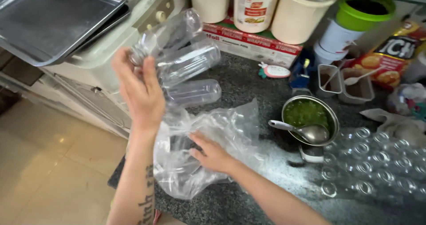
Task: The person takes empty plastic bottles out of a large plastic bag and arranges them in a grid pattern on a countertop by hand.
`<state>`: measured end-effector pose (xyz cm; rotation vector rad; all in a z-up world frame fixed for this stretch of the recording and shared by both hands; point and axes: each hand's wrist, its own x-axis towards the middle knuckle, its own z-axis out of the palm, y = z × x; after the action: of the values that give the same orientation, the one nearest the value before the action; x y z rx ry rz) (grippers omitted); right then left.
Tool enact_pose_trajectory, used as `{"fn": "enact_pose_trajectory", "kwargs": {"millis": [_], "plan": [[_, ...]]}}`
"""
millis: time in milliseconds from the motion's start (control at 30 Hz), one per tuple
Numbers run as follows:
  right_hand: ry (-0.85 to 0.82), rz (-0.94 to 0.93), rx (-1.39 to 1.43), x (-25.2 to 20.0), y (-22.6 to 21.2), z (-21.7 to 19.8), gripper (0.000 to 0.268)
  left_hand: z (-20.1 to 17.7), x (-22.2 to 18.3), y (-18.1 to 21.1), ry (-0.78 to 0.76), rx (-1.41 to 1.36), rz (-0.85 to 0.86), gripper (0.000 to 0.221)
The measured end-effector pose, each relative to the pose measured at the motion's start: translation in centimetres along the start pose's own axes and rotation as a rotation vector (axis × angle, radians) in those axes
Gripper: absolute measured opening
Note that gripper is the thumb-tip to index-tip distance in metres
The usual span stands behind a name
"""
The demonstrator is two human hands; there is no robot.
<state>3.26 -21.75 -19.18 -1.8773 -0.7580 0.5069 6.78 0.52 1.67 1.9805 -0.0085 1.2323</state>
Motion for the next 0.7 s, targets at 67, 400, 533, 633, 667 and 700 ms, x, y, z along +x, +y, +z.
{"fn": "enact_pose_trajectory", "kwargs": {"millis": [67, 400, 533, 633, 667, 700], "plan": [[0.017, 0.115, 0.003, -1.2, -2.2, -0.4, 0.074, -0.5, 0.9, -0.4, 0.015, -0.064, 0.042, 0.043], [0.491, 0.148, 0.714, -13.2, 2.1, -16.4, 0.064, 1.1, -10.3, 1.7, -0.880, -0.321, -0.414, 0.048], [0.061, 0.064, 0.326, -20.0, 3.5, -16.3, 0.073, 4.5, -14.9, 7.3, -1.202, -0.348, -0.341, 0.049], [0.063, 0.208, 0.141, -26.5, 3.6, -17.6, 0.061, 7.3, -18.4, 11.4, -1.306, -0.265, -0.278, 0.051], [0.074, 0.219, 0.142, -29.2, 4.7, -17.9, 0.061, 7.8, -19.3, 12.9, -1.318, -0.276, -0.275, 0.051], [0.150, 0.261, 0.119, -31.8, 5.8, -18.3, 0.065, 8.4, -20.3, 14.4, -1.351, -0.233, -0.264, 0.061]]}}
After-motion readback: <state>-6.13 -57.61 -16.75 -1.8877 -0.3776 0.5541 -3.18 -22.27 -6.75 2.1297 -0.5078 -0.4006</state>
